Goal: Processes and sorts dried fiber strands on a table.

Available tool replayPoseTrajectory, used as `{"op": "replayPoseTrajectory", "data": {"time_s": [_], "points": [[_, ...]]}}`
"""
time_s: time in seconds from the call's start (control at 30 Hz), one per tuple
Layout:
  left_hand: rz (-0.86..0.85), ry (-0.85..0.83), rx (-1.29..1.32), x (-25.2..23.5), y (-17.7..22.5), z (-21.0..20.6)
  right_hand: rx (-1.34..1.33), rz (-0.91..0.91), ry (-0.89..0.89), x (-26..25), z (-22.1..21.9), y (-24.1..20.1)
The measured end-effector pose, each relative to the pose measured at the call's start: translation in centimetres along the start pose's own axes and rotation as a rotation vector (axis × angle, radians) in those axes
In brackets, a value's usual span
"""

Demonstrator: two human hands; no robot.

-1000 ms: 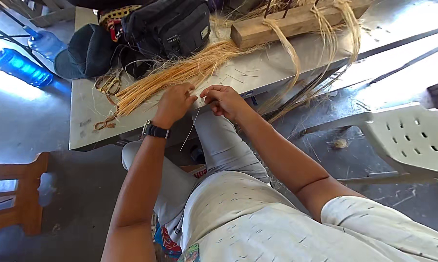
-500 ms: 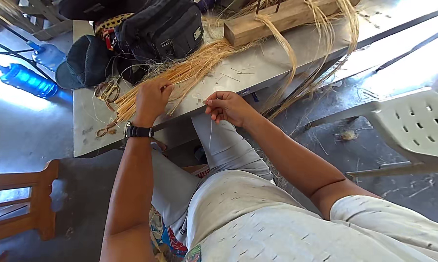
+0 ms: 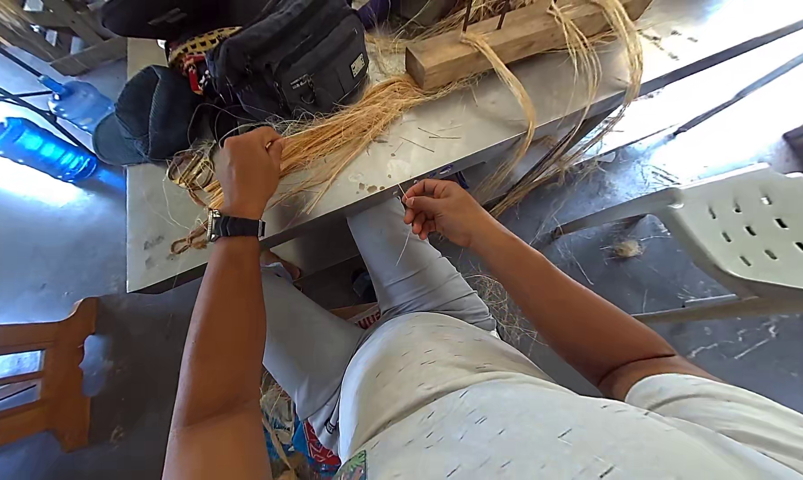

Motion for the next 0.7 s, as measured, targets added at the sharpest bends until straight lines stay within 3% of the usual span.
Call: {"op": "replayPoseTrajectory", "data": {"time_s": [0.2,0.33,0.47,0.7], "points": [[0.011,-0.013,0.021,0.6,1.1,0.6,-0.03,0.079,-0.089,1.4,-0.7,-0.4],[-0.085,-0.218,0.171,4.6,3.9,1.4,-0.071,0.1,-0.18,1.8,-3.0,-0.8],[-0.143,-0.221,0.263,11.5,5.9,2.2,-0.163,-0.016,-0.255,0.6,-6.2,0.5],[-0.088,-0.201,0.33,14.4,4.5,1.0,-0.3,-0.117,-0.239,-0.6,-9.0,1.2]]}}
Point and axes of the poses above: each hand's wrist, its own x-axis away from the middle knuckle, its own z-axis out of the back of the hand, y = z × x, the point moved 7 cm from there along -x, towards the middle knuckle
